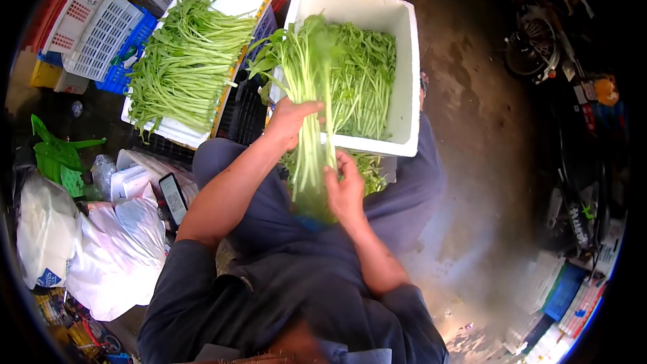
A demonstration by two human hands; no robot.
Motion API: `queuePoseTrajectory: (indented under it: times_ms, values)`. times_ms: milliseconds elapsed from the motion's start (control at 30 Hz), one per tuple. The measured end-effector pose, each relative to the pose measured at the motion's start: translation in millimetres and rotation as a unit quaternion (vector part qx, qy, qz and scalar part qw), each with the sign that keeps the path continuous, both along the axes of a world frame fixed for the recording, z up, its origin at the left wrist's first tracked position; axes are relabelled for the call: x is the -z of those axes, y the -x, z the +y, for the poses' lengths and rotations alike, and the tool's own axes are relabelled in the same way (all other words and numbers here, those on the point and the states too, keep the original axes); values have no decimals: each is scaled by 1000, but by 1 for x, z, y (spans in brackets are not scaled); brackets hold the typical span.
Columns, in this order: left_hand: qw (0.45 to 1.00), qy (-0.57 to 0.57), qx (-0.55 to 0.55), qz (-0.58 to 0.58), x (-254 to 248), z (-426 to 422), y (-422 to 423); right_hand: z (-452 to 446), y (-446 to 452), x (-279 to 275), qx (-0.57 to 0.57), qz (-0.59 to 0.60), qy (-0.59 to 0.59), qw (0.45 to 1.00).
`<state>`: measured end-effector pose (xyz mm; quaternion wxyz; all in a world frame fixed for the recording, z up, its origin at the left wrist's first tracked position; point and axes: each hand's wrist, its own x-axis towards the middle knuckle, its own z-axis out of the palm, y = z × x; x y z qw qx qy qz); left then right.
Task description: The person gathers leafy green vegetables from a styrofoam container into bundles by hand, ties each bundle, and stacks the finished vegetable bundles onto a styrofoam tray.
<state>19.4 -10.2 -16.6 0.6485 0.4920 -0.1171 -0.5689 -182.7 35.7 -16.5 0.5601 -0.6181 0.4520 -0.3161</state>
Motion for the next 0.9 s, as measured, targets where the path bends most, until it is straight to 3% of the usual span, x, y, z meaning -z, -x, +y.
queuePoseTrajectory:
  times_ms: [100,300,400,500,667,900]
  values:
    - [1000,-11,-16,-23,11,0,-2,8,-3,-4,-25,71,51,996]
    - [996,-52,-17,-64,12,1,4,12,-5,-9,-47,97,115,987]
    - [996,-55,-3,-64,18,2,4,14,-3,1,-53,85,114,988]
    - [997,-31,-14,-68,14,2,7,19,-3,15,-12,-23,-20,999]
    - [991,22,-33,-131,7,3,11,12,-1,19,28,18,16,999]
    - [996,36,-11,-76,9,6,13,-2,-15,5,38,38,-3,999]
